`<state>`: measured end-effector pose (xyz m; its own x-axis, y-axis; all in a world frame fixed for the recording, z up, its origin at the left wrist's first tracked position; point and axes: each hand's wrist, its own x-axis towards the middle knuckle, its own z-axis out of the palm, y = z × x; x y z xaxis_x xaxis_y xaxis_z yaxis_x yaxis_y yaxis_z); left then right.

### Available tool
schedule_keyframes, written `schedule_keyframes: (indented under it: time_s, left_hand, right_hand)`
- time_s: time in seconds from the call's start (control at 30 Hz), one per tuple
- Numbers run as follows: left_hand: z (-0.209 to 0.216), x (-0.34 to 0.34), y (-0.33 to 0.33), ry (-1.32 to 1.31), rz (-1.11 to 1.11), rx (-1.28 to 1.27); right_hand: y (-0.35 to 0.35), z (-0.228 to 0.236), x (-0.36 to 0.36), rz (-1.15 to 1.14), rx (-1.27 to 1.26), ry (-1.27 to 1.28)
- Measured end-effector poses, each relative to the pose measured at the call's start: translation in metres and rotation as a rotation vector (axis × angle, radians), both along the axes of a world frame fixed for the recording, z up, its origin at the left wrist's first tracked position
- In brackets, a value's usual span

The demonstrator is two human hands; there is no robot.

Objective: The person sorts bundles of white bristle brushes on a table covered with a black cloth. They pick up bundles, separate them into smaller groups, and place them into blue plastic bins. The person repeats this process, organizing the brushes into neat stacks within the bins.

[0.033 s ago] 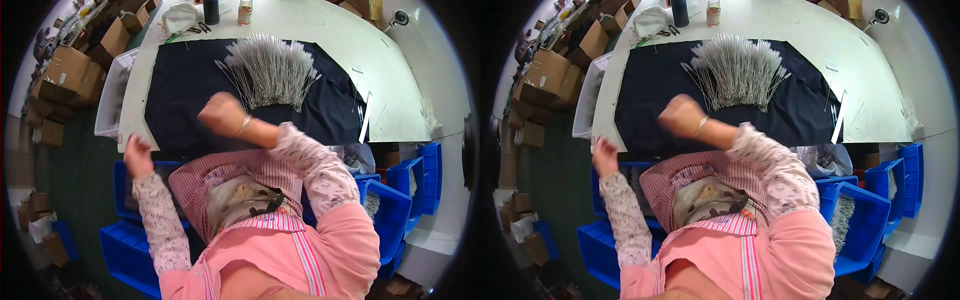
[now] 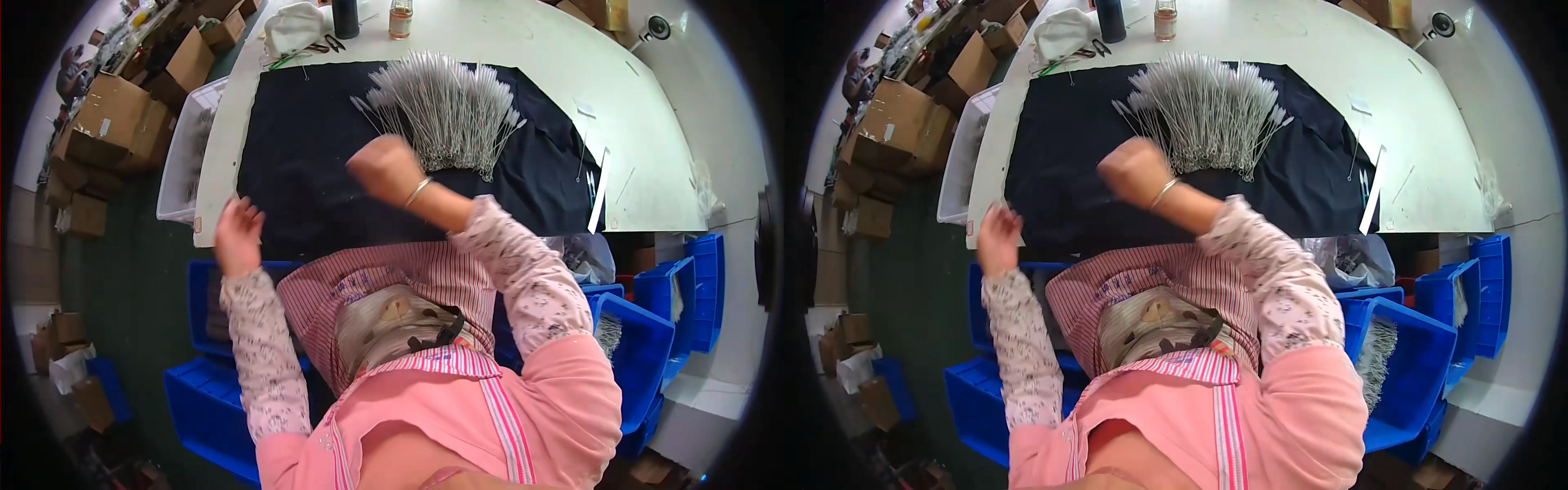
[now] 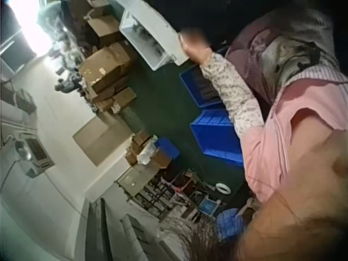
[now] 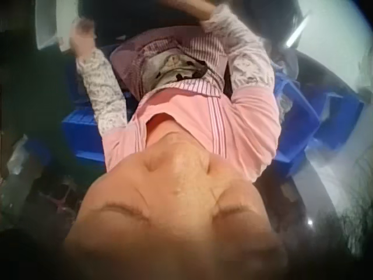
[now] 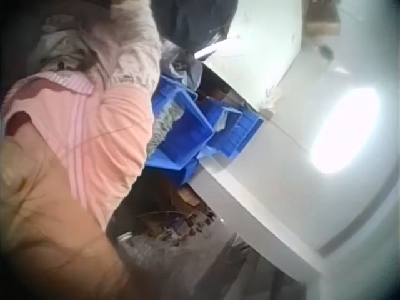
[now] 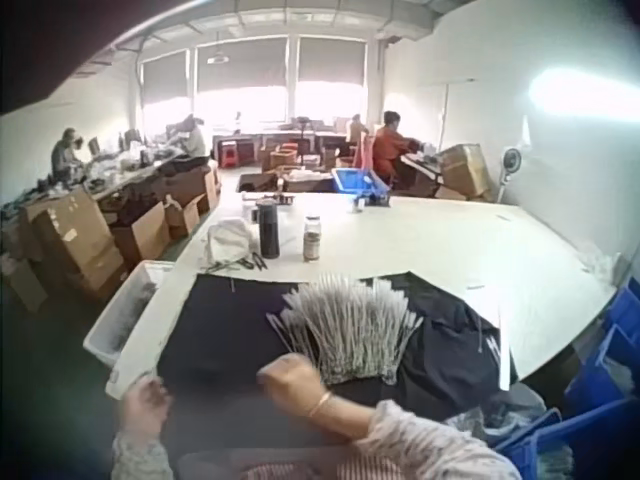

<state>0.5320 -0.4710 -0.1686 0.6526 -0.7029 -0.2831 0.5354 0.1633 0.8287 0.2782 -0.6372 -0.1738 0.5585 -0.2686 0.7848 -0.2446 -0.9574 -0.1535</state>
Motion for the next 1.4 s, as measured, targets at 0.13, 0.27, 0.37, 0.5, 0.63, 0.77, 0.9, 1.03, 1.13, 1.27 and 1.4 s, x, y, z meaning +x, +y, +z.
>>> schedule_keyframes:
  time_s: [0.13,0.27,0.37,0.5,0.63,0.77,0.9,1.03,1.13,1.27,1.4]
  left_hand:
    - [0.04,-0.089,-0.099,0.315,-0.546,-0.08]
    - [0.031,-0.152,-0.184,0.175,-0.704,0.146]
    - [0.004,-0.177,-0.231,-0.012,-0.763,0.209]
    - [-0.04,-0.206,-0.274,-0.227,-0.726,0.159]
    - [-0.074,-0.223,-0.308,-0.886,-0.477,0.622]
    - [-0.03,-0.27,-0.293,-1.129,-0.415,0.87]
    - [-0.01,-0.25,-0.279,-1.035,-0.528,0.744]
    - [-0.039,-0.214,-0.294,-0.755,-0.421,0.676]
    - [-0.05,-0.2,-0.291,-0.58,-0.533,0.48]
    - [-0.028,-0.244,-0.272,-0.308,-0.21,0.392]
    - [-0.039,-0.237,-0.267,-0.295,-0.141,0.186]
  right_hand:
    - [-0.071,-0.005,-0.102,-0.686,0.212,-0.198]
    - [-0.099,-0.009,-0.142,-0.923,0.412,0.017]
    - [-0.1,-0.01,-0.138,-0.92,0.573,0.197]
    - [-0.102,-0.002,-0.124,-0.927,0.815,0.26]
    - [-0.112,-0.031,-0.115,-0.893,0.813,0.067]
    - [-0.119,-0.039,-0.134,-0.902,0.841,-0.003]
    - [-0.117,-0.037,-0.134,-0.87,0.861,-0.024]
    - [-0.122,-0.035,-0.129,-0.89,0.9,-0.019]
    - [-0.113,-0.023,-0.127,-0.87,0.915,0.007]
    - [-0.118,-0.032,-0.131,-0.869,0.96,-0.015]
    - [-0.099,-0.024,-0.106,-0.939,0.781,-0.003]
